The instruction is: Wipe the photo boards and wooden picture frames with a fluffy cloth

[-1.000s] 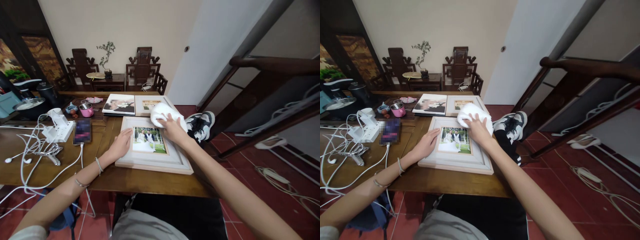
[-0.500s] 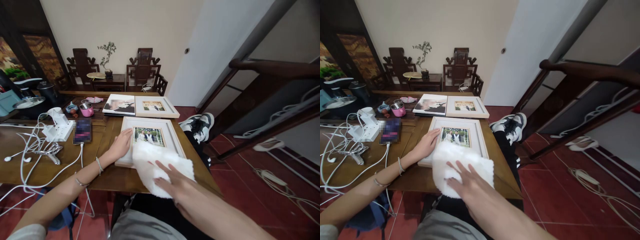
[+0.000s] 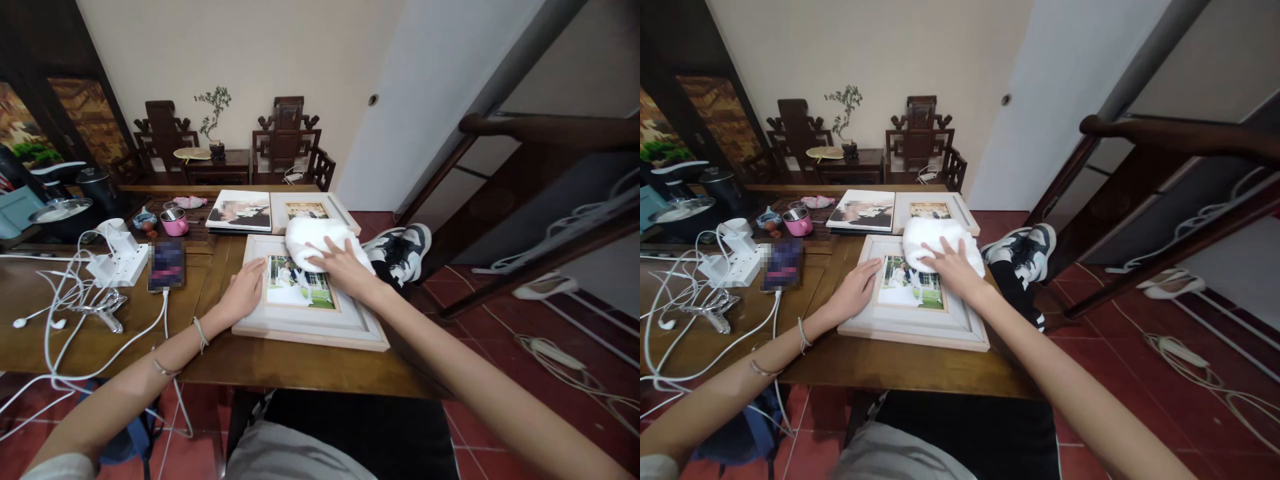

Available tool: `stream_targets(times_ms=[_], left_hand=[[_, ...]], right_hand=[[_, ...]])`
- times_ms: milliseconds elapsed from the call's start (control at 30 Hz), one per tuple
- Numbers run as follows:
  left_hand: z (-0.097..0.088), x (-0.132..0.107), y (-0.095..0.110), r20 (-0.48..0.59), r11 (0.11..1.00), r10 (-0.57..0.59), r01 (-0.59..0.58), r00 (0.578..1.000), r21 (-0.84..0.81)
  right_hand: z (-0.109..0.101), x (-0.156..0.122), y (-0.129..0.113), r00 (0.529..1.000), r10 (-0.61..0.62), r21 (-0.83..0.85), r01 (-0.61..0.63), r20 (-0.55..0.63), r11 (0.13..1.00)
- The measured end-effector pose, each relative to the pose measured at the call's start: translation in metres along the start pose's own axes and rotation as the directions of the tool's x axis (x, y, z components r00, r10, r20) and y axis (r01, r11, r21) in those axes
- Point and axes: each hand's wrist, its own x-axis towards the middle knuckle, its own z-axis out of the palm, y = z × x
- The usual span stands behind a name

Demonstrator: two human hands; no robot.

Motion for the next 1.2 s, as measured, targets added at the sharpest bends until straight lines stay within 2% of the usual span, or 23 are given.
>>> stream_targets(times_ms=[100,267,367,500,600,700,767,867,933,1033,1133,1200], left_hand=[[-0.002,0.000,0.003,0.019,1.000,-0.016,0.016,1.000,0.005],[-0.010,-0.001,0.016,0.081,0.998,-0.052,0.048,0.995,0.051],[-0.015,-0.002,0.022,0.125,0.993,-0.084,0.072,0.989,0.092],[-0.017,-0.002,0.023,0.142,0.991,-0.081,0.065,0.987,0.116],[-0.016,-0.002,0.020,0.152,0.993,-0.049,0.031,0.987,0.114],[-0.017,-0.001,0.019,0.156,0.994,-0.039,0.022,0.987,0.109],[-0.017,-0.001,0.019,0.151,0.995,-0.036,0.021,0.988,0.102],[-0.017,-0.001,0.018,0.141,0.996,-0.033,0.021,0.989,0.089],[-0.016,-0.001,0.018,0.137,0.996,-0.046,0.034,0.990,0.084],[-0.014,-0.001,0.018,0.139,0.994,-0.072,0.061,0.988,0.086],[-0.014,-0.002,0.019,0.143,0.993,-0.079,0.066,0.987,0.097],[-0.014,-0.002,0.020,0.140,0.993,-0.068,0.054,0.988,0.101]], right_hand=[[-0.010,-0.023,-0.024,0.996,0.008,0.044,-0.012,0.092,0.999],[-0.058,-0.083,-0.063,0.944,-0.098,0.259,0.014,0.314,0.966],[-0.069,-0.102,-0.077,0.934,-0.140,0.361,0.013,0.329,0.933],[-0.046,-0.089,-0.074,0.970,-0.073,0.335,-0.010,0.233,0.942],[-0.019,-0.057,-0.049,0.994,-0.029,0.296,-0.002,0.101,0.955],[0.000,-0.022,-0.019,1.000,0.023,0.231,-0.019,-0.018,0.973],[0.006,-0.003,-0.006,0.996,0.065,0.177,-0.055,-0.053,0.983],[0.006,0.008,-0.005,0.996,0.085,0.134,-0.080,-0.033,0.988],[-0.001,0.002,-0.013,0.998,0.057,0.137,-0.061,0.029,0.989],[-0.020,-0.027,-0.030,0.985,-0.022,0.193,-0.012,0.171,0.981],[-0.047,-0.063,-0.047,0.943,-0.126,0.310,0.026,0.309,0.950],[-0.063,-0.082,-0.058,0.915,-0.194,0.384,0.046,0.355,0.922]])
